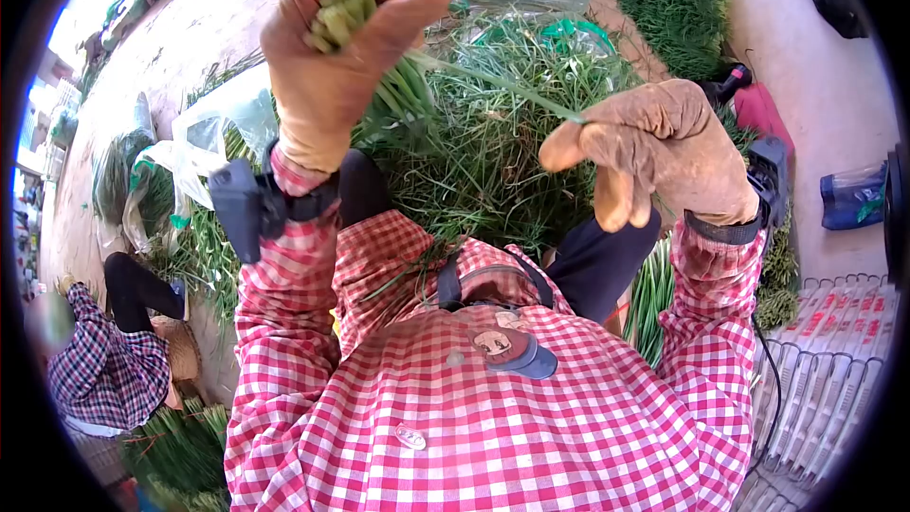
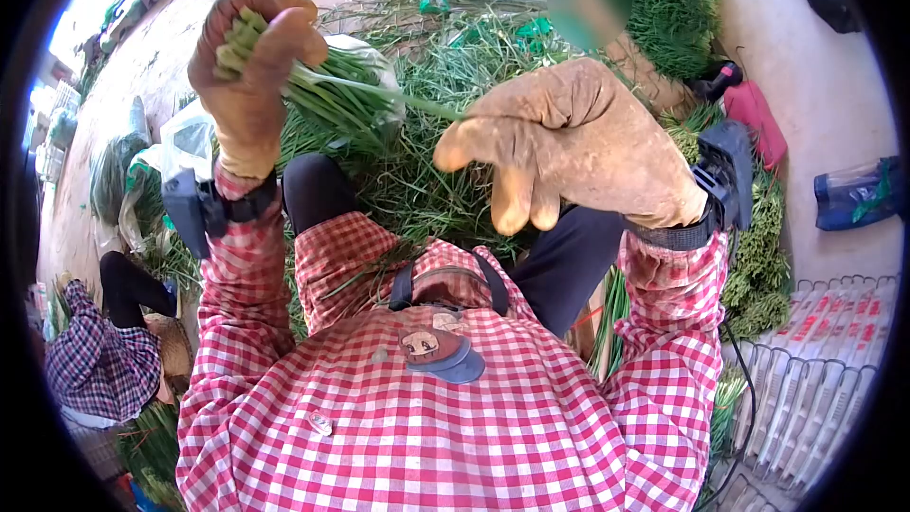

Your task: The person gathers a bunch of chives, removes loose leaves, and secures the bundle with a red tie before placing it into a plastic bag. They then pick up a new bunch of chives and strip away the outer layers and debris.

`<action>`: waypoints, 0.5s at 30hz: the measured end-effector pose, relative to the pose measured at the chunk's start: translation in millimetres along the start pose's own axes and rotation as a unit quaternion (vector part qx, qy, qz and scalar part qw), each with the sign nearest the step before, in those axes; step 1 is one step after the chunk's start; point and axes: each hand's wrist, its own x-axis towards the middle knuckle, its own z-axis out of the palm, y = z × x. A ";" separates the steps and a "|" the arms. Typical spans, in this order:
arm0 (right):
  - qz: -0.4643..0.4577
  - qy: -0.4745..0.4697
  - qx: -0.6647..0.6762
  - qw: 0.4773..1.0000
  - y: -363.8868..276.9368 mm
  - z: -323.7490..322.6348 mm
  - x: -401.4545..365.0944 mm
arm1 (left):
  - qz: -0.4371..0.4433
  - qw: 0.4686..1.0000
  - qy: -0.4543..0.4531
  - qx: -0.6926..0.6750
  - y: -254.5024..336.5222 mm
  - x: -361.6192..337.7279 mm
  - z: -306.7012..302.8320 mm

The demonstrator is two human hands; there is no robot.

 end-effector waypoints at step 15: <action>0.054 0.400 -0.532 0.744 59.5 -46.3 -29.3 | -0.153 0.864 0.039 -0.478 -52.5 -10.4 -119.1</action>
